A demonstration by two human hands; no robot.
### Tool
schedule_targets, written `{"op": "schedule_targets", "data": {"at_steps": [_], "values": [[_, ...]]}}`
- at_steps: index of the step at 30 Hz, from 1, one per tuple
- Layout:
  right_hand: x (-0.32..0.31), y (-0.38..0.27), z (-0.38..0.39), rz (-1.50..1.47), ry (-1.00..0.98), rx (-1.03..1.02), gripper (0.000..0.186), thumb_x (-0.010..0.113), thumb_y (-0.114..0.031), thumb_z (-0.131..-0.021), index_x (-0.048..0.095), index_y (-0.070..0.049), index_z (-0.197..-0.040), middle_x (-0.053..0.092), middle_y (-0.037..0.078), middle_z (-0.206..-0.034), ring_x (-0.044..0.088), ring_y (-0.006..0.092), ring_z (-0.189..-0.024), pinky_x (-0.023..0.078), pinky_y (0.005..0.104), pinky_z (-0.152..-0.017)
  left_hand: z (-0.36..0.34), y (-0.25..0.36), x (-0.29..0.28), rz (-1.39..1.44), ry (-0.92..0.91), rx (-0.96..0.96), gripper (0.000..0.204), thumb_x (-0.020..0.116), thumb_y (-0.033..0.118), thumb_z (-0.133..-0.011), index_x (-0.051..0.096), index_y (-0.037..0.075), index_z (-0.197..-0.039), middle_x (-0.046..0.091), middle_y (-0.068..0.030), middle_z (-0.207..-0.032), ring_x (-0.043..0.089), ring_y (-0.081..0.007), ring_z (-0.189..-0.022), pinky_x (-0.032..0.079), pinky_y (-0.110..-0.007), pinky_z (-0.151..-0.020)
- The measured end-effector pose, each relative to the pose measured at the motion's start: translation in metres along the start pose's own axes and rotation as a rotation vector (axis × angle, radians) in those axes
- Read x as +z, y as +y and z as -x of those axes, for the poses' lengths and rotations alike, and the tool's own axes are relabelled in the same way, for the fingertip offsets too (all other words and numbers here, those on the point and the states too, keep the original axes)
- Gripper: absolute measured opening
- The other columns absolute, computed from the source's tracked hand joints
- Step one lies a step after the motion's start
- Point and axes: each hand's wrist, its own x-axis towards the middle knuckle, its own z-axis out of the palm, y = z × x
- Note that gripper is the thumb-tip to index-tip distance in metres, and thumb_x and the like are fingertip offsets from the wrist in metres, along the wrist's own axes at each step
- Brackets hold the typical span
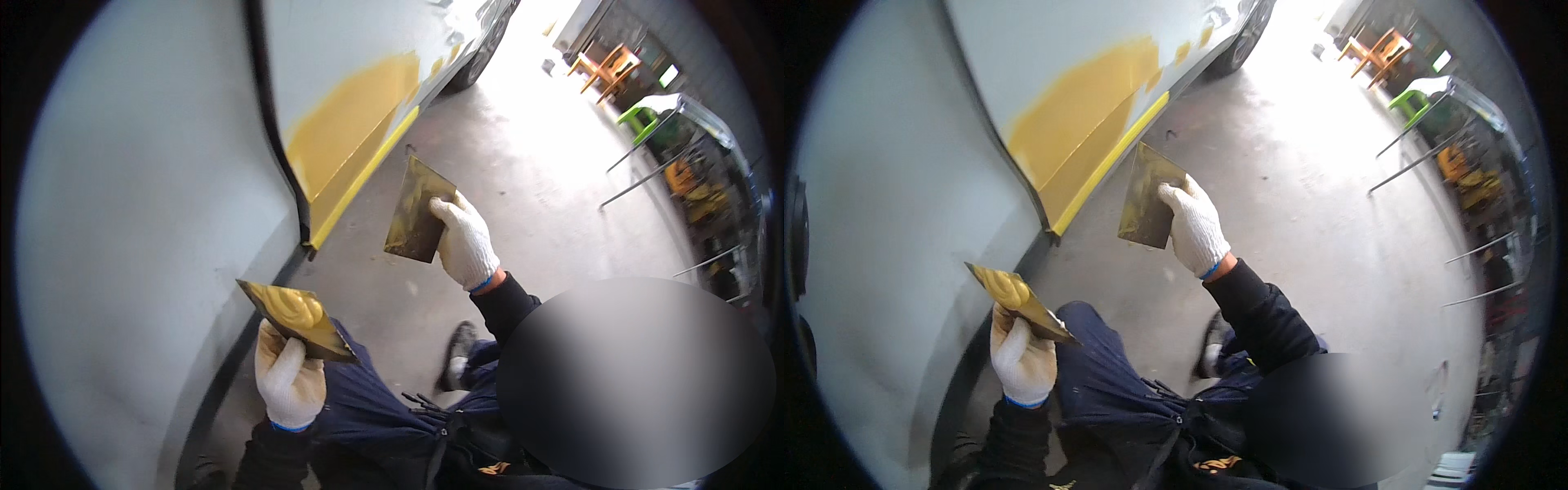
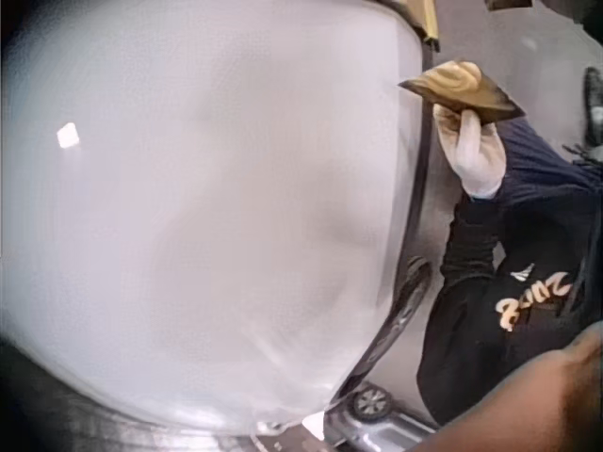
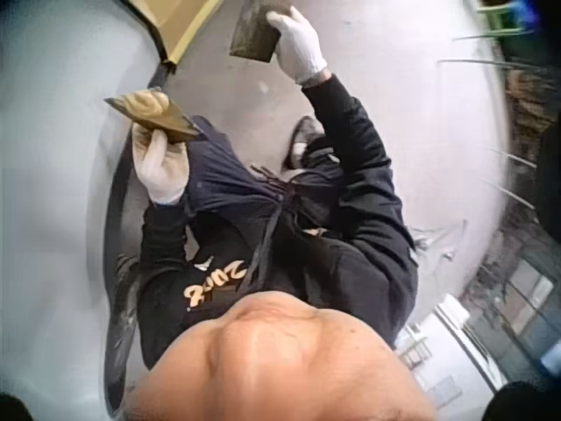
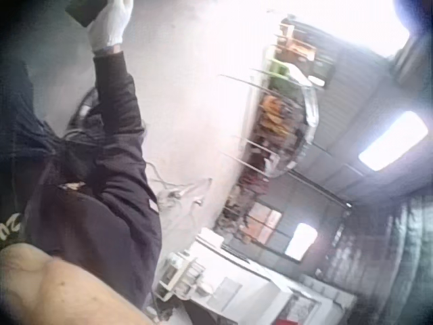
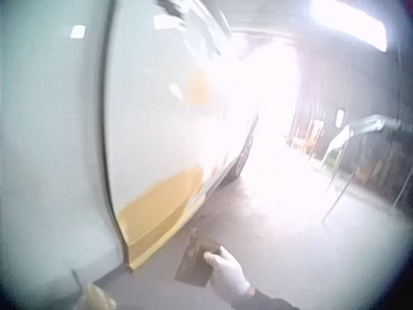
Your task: The person scoops yellow body filler from a can onto a metal spreader and applies it to a damaged area on the side of a white car. They smooth the filler over the panel using the spreader and a sanding block.
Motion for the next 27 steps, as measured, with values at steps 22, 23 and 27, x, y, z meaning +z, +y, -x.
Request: {"op": "schedule_targets", "data": {"at_steps": [22,23,27], "values": [[-0.026,-0.006,0.094,0.182,0.214,-0.03,0.035,0.053,-0.013,-0.104,0.055,0.0,-0.137,0.066,0.007,-0.12,0.063,0.0154,-0.106,0.053,0.0307,-0.094,0.035,0.021,0.01,-0.105,-0.137,-0.234,0.025,0.049,-0.006,-0.097,0.061,0.001,-0.118,0.069,-0.0055,-0.105,0.056,-0.007,-0.077,0.042,-0.021,-0.066],[-0.028,-0.007,0.09,0.154,0.23,-0.041,0.035,0.053,-0.014,-0.104,0.056,0.0,-0.136,0.066,0.007,-0.119,0.063,0.0149,-0.104,0.053,0.0304,-0.093,0.035,0.022,0.016,-0.11,-0.137,-0.22,0.026,0.048,-0.006,-0.097,0.061,0.002,-0.118,0.069,-0.0056,-0.106,0.057,-0.0073,-0.077,0.042,-0.021,-0.066],[-0.037,-0.011,0.053,-0.002,0.241,-0.093,0.032,0.052,-0.015,-0.105,0.057,-0.001,-0.134,0.066,0.005,-0.114,0.062,0.0132,-0.098,0.054,0.03,-0.088,0.023,0.016,0.028,-0.171,-0.149,-0.097,0.028,0.048,-0.005,-0.098,0.06,0.0,-0.124,0.069,-0.0081,-0.114,0.065,-0.0137,-0.093,0.05,-0.025,-0.081]]}}
